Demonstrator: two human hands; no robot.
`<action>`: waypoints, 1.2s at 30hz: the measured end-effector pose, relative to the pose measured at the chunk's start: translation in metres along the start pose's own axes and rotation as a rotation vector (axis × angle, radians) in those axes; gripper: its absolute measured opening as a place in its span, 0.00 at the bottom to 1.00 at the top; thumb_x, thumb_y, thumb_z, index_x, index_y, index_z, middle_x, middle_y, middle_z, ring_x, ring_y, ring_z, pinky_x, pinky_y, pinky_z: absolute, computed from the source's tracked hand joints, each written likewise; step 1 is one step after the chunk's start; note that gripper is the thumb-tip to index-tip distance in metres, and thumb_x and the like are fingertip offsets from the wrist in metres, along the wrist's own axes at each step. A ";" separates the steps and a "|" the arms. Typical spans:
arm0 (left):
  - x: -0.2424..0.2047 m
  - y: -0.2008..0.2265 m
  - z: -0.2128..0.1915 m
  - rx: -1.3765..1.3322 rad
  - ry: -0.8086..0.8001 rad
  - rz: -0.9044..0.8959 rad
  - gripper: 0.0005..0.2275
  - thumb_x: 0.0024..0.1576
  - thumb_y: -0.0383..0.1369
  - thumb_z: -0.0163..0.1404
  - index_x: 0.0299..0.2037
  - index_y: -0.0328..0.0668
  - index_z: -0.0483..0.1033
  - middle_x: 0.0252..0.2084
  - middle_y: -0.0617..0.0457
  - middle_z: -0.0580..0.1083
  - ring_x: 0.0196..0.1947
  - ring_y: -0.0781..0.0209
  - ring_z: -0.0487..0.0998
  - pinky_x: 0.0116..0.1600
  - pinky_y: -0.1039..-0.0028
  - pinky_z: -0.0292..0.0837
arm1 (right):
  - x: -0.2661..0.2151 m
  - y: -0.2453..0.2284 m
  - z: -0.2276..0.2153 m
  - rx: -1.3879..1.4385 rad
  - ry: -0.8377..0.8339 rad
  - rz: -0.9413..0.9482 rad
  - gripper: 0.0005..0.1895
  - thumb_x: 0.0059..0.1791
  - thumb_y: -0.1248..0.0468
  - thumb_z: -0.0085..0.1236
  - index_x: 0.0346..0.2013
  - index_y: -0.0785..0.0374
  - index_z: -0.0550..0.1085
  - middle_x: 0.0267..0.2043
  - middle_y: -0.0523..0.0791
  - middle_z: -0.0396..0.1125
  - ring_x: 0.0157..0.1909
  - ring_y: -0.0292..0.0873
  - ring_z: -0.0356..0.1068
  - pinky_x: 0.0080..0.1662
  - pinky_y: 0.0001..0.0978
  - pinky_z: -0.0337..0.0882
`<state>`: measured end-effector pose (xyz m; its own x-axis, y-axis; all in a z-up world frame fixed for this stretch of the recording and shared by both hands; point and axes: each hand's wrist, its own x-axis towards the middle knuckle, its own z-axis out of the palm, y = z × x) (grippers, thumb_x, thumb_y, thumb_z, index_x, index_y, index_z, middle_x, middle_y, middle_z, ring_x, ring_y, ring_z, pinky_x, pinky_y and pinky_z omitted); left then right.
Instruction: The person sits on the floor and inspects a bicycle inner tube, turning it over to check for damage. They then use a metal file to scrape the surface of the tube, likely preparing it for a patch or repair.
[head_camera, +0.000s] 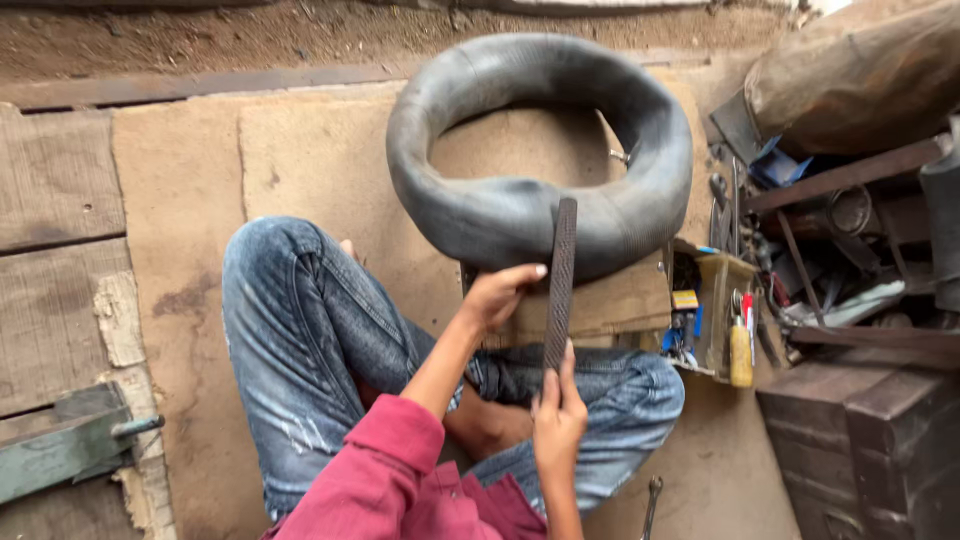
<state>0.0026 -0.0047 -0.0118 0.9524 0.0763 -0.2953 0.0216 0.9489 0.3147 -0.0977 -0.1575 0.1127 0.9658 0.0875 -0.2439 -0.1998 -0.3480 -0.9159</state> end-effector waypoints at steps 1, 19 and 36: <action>0.002 0.001 0.001 0.011 -0.017 0.038 0.15 0.55 0.23 0.58 0.51 0.26 0.77 0.51 0.47 0.78 0.54 0.55 0.75 0.64 0.66 0.68 | 0.001 0.002 -0.002 -0.038 0.036 -0.020 0.28 0.56 0.66 0.47 0.73 0.55 0.63 0.41 0.29 0.71 0.20 0.27 0.52 0.22 0.22 0.58; -0.004 0.000 0.001 0.023 -0.010 0.039 0.15 0.54 0.23 0.60 0.51 0.29 0.77 0.49 0.51 0.78 0.54 0.57 0.75 0.62 0.69 0.70 | 0.005 0.000 -0.008 -0.306 0.057 -0.213 0.26 0.56 0.66 0.46 0.71 0.58 0.63 0.32 0.36 0.67 0.24 0.30 0.54 0.26 0.23 0.62; -0.003 -0.002 0.002 -0.009 -0.082 0.127 0.15 0.54 0.23 0.57 0.53 0.30 0.77 0.52 0.51 0.77 0.55 0.57 0.76 0.64 0.67 0.68 | -0.002 0.038 -0.002 -0.138 0.016 -0.336 0.25 0.60 0.66 0.46 0.73 0.60 0.62 0.49 0.35 0.69 0.33 0.27 0.58 0.33 0.22 0.63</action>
<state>0.0004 -0.0080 -0.0096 0.9689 0.1714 -0.1784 -0.1035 0.9359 0.3366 -0.1065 -0.1730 0.0794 0.9764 0.2044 0.0691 0.1521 -0.4247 -0.8925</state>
